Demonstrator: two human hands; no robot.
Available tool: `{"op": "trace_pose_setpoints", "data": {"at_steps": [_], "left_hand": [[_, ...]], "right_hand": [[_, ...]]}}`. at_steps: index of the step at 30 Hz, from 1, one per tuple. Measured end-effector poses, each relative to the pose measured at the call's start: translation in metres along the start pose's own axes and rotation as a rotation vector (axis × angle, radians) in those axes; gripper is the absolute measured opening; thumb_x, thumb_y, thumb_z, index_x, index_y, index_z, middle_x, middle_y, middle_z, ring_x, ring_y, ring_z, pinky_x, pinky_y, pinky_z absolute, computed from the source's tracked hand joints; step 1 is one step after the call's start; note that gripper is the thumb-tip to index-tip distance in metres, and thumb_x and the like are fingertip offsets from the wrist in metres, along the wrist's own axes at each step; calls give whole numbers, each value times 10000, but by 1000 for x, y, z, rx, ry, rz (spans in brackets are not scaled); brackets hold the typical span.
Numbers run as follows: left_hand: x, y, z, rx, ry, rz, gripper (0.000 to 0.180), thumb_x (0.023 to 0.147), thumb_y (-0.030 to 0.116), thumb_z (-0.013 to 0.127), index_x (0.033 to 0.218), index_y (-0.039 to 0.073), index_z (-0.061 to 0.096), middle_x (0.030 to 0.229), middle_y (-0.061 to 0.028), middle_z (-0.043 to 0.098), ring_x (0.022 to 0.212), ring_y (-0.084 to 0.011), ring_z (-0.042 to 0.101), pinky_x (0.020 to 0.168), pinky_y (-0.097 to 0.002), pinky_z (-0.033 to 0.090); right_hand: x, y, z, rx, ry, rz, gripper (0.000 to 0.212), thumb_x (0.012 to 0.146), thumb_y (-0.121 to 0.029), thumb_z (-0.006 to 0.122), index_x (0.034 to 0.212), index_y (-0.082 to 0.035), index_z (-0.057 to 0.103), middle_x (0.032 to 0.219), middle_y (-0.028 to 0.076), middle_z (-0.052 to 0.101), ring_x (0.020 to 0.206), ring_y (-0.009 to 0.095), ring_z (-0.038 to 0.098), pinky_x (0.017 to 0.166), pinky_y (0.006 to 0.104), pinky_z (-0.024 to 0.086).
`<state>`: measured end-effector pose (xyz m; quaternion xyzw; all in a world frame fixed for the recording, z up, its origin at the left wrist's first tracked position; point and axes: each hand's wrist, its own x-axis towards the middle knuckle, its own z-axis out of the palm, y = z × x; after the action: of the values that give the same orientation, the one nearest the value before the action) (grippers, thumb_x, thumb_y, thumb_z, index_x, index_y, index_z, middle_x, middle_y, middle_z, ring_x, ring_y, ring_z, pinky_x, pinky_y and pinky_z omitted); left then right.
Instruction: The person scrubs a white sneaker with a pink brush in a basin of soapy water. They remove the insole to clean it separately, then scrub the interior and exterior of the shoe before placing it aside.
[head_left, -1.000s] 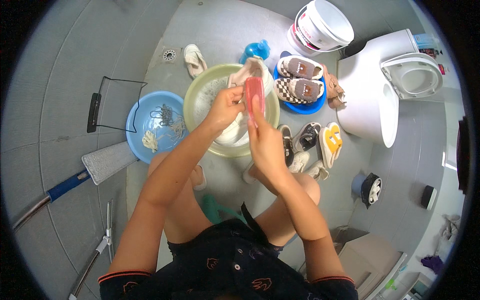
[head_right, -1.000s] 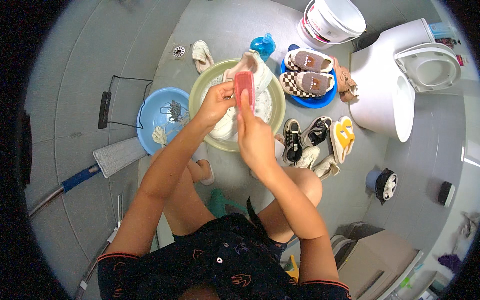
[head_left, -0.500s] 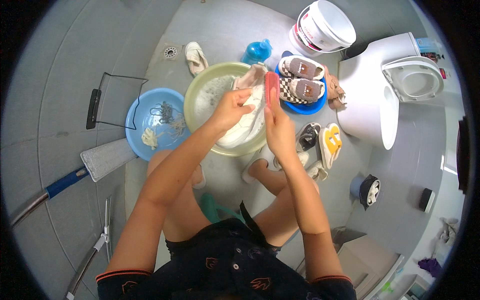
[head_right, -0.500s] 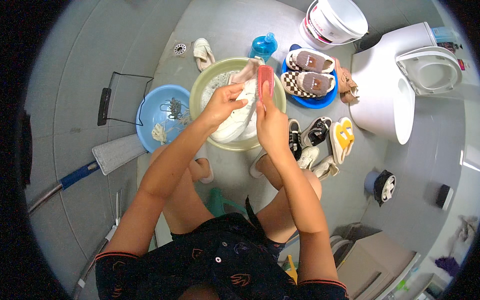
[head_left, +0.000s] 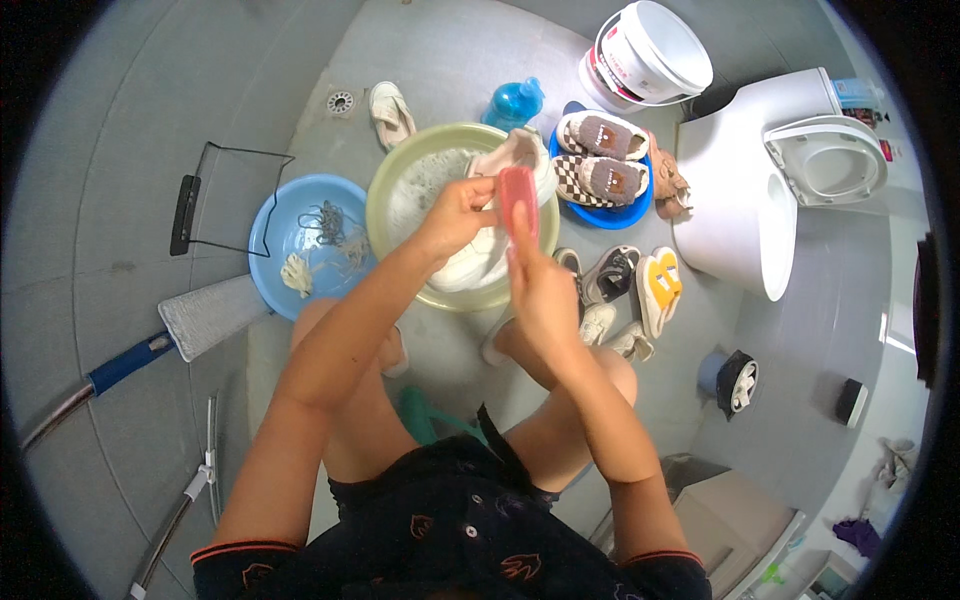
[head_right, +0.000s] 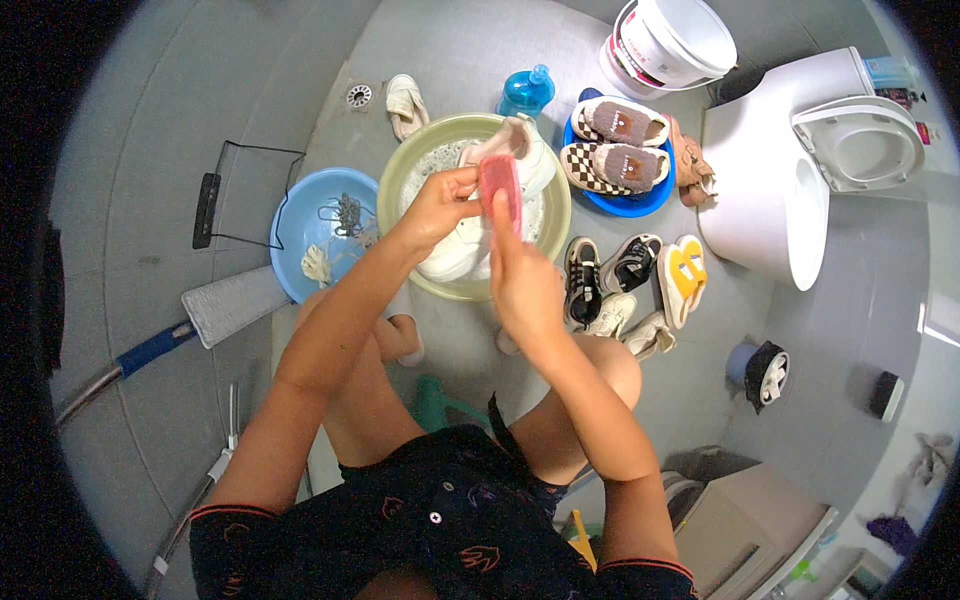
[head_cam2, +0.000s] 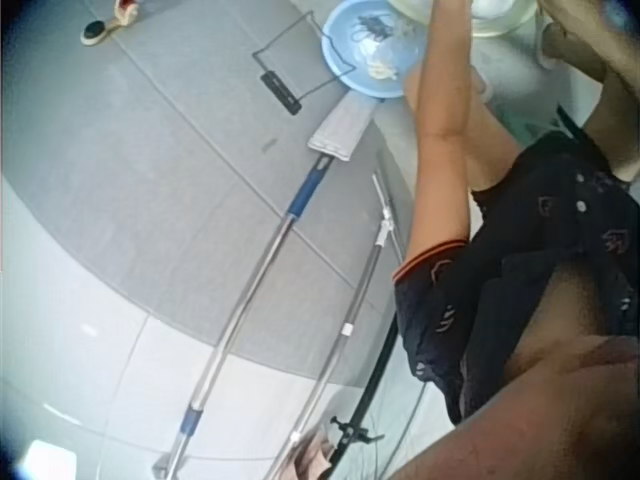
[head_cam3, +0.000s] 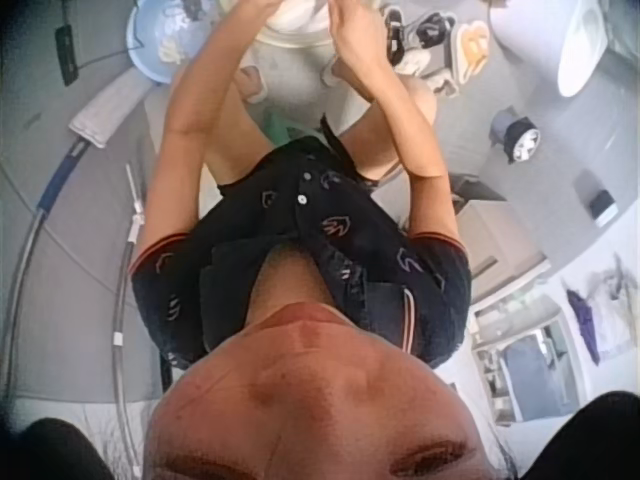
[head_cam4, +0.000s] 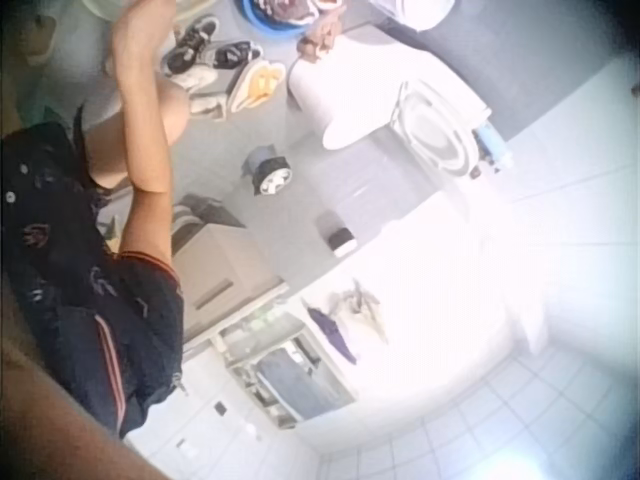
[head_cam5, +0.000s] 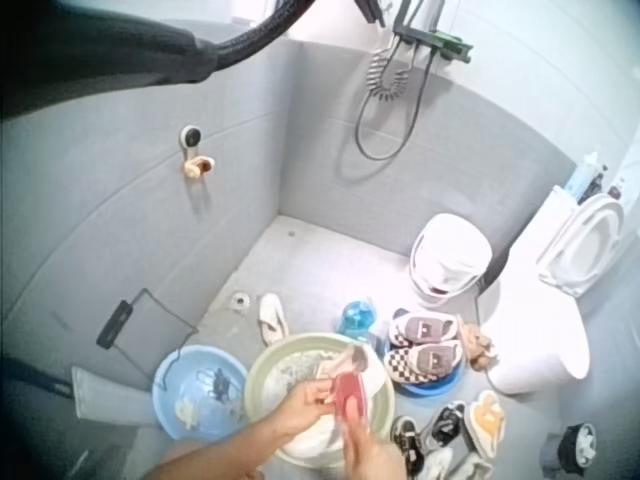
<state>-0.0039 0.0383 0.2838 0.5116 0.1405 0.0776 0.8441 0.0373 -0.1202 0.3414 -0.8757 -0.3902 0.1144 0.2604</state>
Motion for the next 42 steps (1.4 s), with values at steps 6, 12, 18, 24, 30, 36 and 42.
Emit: {"op": "trace_pose_setpoints", "data": {"at_steps": [6, 12, 18, 24, 30, 36, 42], "left_hand": [[-2, 2, -3, -24, 40, -35, 444, 835, -54, 615, 1272, -26, 539, 1154, -75, 639, 1028, -118, 594, 896, -266, 474], [5, -2, -10, 28, 16, 23, 408, 814, -59, 616, 1217, -23, 561, 1133, -81, 643, 1022, -124, 601, 883, -264, 481], [1, -4, -5, -19, 115, -8, 454, 819, -92, 578, 1267, -44, 530, 1153, -92, 634, 1043, -129, 591, 896, -264, 472], [-5, 2, -6, 4, 36, -16, 446, 830, -66, 614, 1268, -56, 528, 1130, -104, 644, 1000, -115, 603, 856, -246, 486], [-6, 15, -2, -23, -9, 12, 455, 835, -69, 606, 1279, -68, 507, 1118, -105, 640, 971, -117, 600, 846, -239, 484], [1, 0, -5, 4, 126, 8, 499, 829, -72, 597, 1316, -55, 491, 1115, -110, 639, 965, -126, 589, 864, -270, 465], [2, -7, -20, -36, -2, -73, 489, 834, -50, 619, 1304, -64, 487, 1081, -108, 649, 943, -129, 606, 830, -261, 482]], "right_hand": [[10, -3, -10, 95, 23, 137, 546, 935, -183, 533, 1451, -198, 355, 728, 257, 604, 634, 426, 617, 567, 481, 476], [-2, -14, -4, 36, -90, 43, 551, 934, -179, 527, 1455, -229, 354, 732, 225, 611, 637, 405, 614, 569, 498, 460], [22, -16, -4, 131, 68, 127, 543, 938, -164, 525, 1453, -210, 359, 661, 237, 590, 590, 407, 605, 548, 477, 465], [23, -3, -13, 145, 38, 184, 491, 948, -178, 519, 1425, -181, 406, 672, 250, 591, 612, 404, 618, 577, 465, 481], [-1, -19, -9, 27, 43, 5, 530, 939, -144, 529, 1446, -173, 377, 698, 229, 599, 621, 386, 614, 577, 465, 473], [31, -11, -10, 96, 5, 74, 525, 935, -143, 532, 1439, -179, 389, 687, 227, 601, 608, 388, 611, 578, 467, 476], [12, -24, 11, 66, -30, 21, 499, 949, -161, 519, 1431, -209, 399, 787, 274, 598, 670, 414, 616, 623, 403, 487]]}}
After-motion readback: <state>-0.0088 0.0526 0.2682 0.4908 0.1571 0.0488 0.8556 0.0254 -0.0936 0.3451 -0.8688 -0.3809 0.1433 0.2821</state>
